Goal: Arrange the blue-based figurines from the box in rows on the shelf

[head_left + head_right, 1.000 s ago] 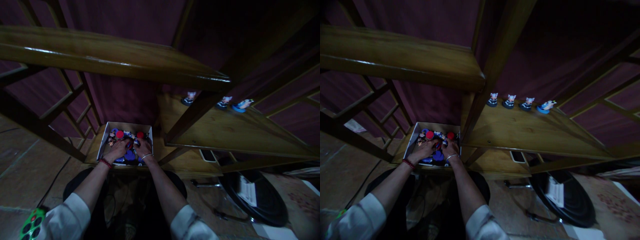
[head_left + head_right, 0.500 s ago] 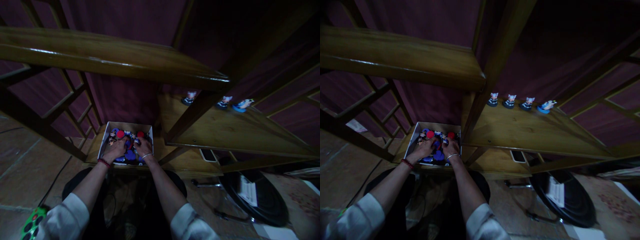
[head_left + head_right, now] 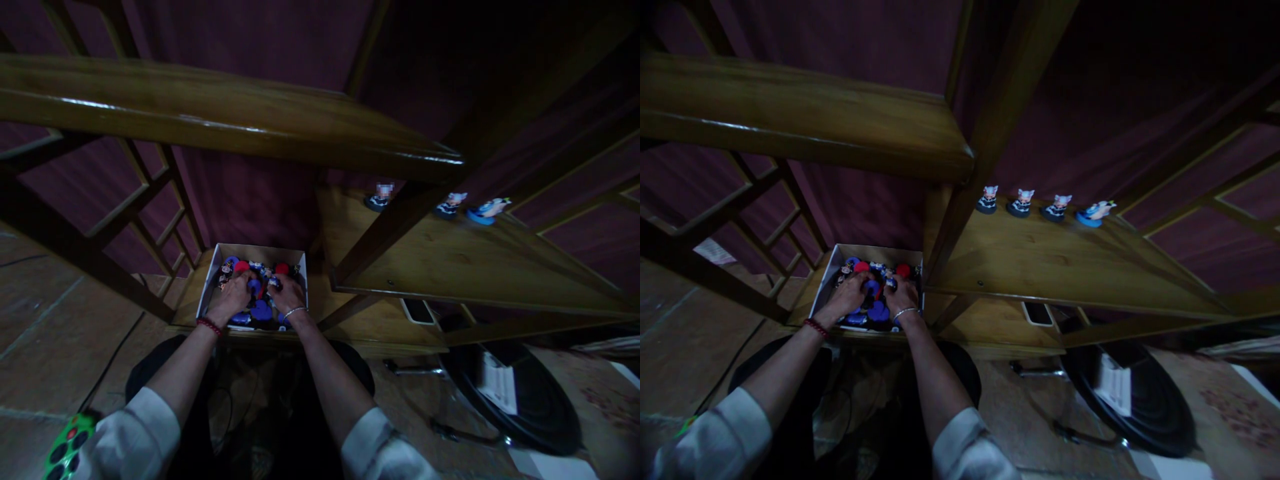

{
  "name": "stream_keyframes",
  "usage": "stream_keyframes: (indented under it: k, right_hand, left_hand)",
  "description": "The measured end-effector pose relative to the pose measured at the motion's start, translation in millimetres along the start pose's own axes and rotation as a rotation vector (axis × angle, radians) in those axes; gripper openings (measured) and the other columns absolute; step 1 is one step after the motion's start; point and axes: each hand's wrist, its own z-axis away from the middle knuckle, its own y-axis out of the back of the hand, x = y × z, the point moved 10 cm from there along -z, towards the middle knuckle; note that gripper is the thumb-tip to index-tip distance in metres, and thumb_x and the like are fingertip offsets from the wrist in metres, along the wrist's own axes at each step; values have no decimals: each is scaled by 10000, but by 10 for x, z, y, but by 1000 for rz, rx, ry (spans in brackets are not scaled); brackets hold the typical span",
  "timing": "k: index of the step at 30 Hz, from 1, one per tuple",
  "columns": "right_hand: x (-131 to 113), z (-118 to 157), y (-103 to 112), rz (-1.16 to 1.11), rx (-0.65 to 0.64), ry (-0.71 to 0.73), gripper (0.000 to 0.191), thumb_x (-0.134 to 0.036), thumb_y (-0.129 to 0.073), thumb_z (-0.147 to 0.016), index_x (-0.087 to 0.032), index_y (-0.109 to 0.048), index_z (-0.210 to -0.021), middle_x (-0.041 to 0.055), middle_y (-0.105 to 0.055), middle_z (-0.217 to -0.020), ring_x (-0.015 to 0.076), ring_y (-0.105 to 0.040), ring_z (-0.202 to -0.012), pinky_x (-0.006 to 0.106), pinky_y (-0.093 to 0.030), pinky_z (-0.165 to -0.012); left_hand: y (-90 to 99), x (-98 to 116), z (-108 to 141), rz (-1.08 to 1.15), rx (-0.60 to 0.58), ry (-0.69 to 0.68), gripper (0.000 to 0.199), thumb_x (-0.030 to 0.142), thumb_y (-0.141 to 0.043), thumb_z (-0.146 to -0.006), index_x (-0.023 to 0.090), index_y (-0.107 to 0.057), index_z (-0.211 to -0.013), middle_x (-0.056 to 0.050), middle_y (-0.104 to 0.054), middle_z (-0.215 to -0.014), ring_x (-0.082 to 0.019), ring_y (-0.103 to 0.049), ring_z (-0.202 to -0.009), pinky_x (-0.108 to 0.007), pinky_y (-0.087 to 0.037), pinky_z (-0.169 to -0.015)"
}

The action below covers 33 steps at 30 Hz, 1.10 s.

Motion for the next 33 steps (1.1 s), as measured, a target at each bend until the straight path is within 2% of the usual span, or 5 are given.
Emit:
stream_keyframes:
  k: [5,14,22,28,33]
  right_hand:
    - [-17,-3,-37,-25,-16,18,316,-280,-516,-748,-226,-579,-1053,32,-634,-1029,154,-565,-948,247,-400,-852]
    - [-14,-28,-123,-89,-27,36,328,-240,-512,-752,-244,-562,-1076,7,-622,-1069,136,-551,-1001,241,-384,-895]
    - [-67,-29,-172,-99,-38,58,328,-232,-507,-763,-242,-545,-1089,9,-613,-1089,140,-551,-1009,248,-391,-895]
    - [-70,-34,-185,-79,-37,60,323,-234,-500,-775,-240,-543,-1095,12,-610,-1095,143,-546,-1015,256,-378,-908]
    - [-63,-44,-202,-85,-47,54,321,-251,-493,-782,-236,-541,-1099,16,-613,-1087,141,-549,-1008,247,-386,-894]
  left_hand:
    - [-1,-106,-18,15,22,53,335,84,-419,-722,210,-535,-1011,-68,-568,-1039,-173,-559,-942,-275,-408,-827]
    - [13,-161,-43,9,33,88,311,110,-428,-725,168,-494,-1023,-83,-612,-1011,-186,-561,-969,-264,-412,-823]
    - [38,-264,-52,-5,43,139,321,156,-442,-738,177,-499,-1053,-88,-627,-1020,-197,-565,-990,-272,-415,-819]
    - [114,-237,-37,34,77,123,352,181,-442,-739,184,-516,-1083,-81,-630,-1026,-196,-564,-992,-256,-415,-822]
    - [54,-268,-49,83,37,134,383,157,-447,-728,189,-522,-1102,-71,-634,-1025,-183,-574,-966,-253,-420,-812]
